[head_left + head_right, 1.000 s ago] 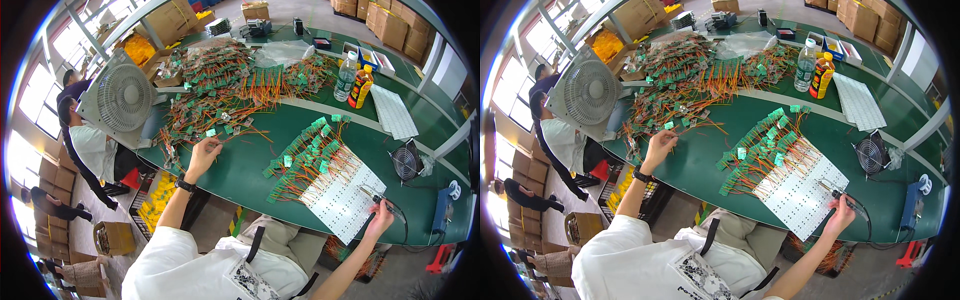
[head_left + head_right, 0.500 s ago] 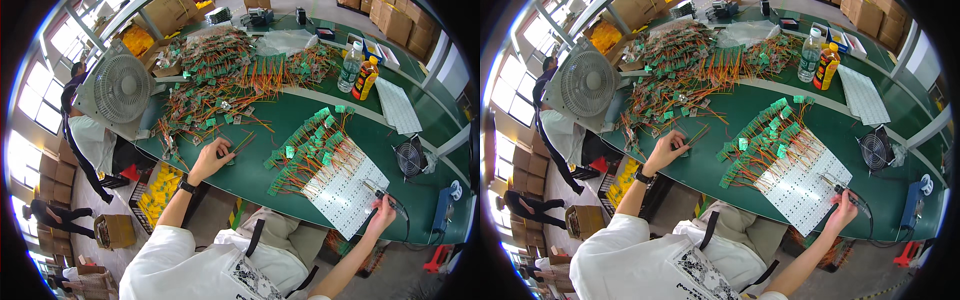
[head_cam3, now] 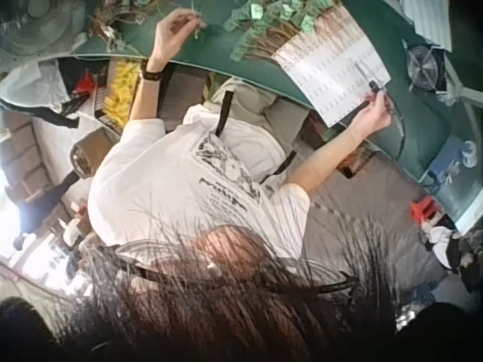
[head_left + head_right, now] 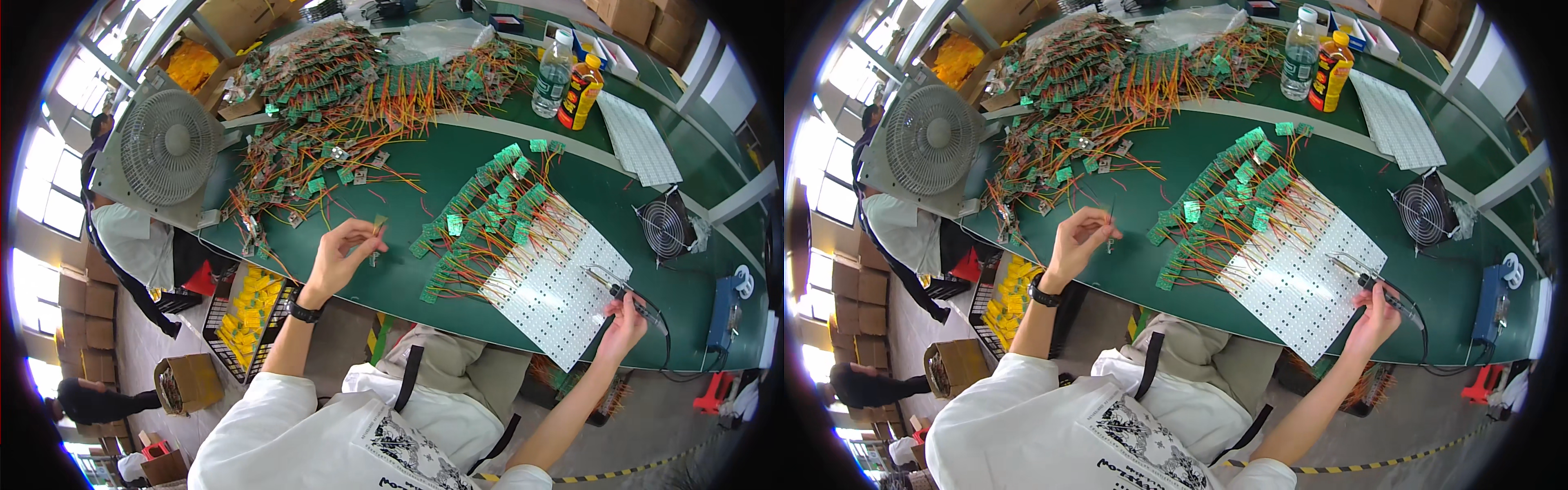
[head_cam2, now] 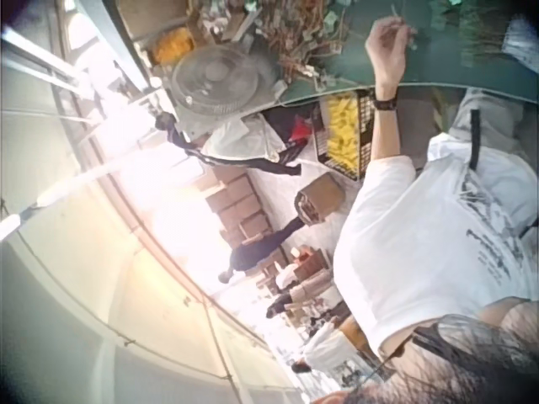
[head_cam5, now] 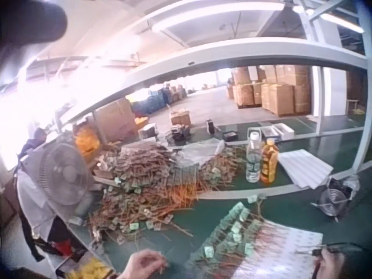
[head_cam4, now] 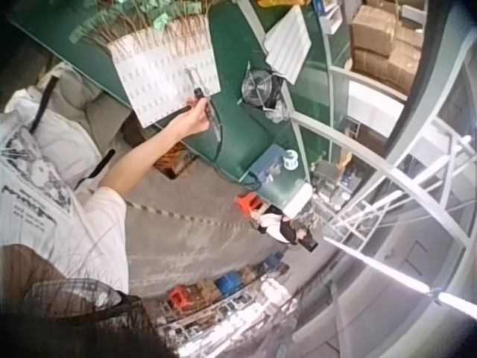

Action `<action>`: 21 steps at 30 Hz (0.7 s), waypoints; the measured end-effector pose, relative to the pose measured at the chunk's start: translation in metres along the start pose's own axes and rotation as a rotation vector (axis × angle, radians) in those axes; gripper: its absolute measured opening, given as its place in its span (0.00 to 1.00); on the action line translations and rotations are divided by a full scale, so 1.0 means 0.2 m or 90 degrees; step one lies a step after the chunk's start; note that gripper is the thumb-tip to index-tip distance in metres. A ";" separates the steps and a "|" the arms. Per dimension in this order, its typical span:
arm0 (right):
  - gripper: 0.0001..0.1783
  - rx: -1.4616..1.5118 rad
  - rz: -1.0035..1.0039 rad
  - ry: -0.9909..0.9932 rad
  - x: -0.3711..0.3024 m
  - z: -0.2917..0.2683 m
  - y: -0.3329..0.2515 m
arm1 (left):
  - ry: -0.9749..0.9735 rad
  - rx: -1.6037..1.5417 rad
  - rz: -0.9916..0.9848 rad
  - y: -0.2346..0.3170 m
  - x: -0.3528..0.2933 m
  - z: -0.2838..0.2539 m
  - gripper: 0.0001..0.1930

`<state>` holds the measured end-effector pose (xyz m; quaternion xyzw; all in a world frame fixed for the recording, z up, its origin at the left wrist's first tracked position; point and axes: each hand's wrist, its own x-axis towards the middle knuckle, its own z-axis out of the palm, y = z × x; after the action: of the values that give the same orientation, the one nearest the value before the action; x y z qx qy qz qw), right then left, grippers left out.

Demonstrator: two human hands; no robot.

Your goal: The person picks small circuit boards with wires from a pile, positions the wires onto a panel, and solders them in place using a soldering iron.

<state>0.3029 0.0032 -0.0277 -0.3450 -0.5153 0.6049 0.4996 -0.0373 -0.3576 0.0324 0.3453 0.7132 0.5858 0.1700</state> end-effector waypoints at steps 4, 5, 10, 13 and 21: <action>0.11 0.007 0.005 0.017 0.00 -0.01 0.00 | -0.043 -0.146 -0.045 0.15 0.13 0.30 0.10; 0.11 0.021 0.001 0.016 0.00 -0.01 -0.01 | -0.050 -0.152 -0.052 0.18 0.17 0.36 0.10; 0.09 0.040 -0.003 0.026 0.01 0.05 -0.03 | -0.208 -0.150 -0.063 0.28 0.38 0.65 0.08; 0.08 0.061 -0.012 0.043 0.01 0.03 -0.04 | -0.281 -0.108 0.054 0.32 0.48 0.79 0.08; 0.11 0.050 -0.018 0.062 -0.01 0.04 -0.03 | -0.397 -0.139 0.131 0.29 0.60 1.03 0.06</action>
<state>0.2979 -0.0005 -0.0208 -0.3469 -0.4708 0.6001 0.5458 0.0292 -0.1224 0.0536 0.5578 0.5216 0.5390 0.3554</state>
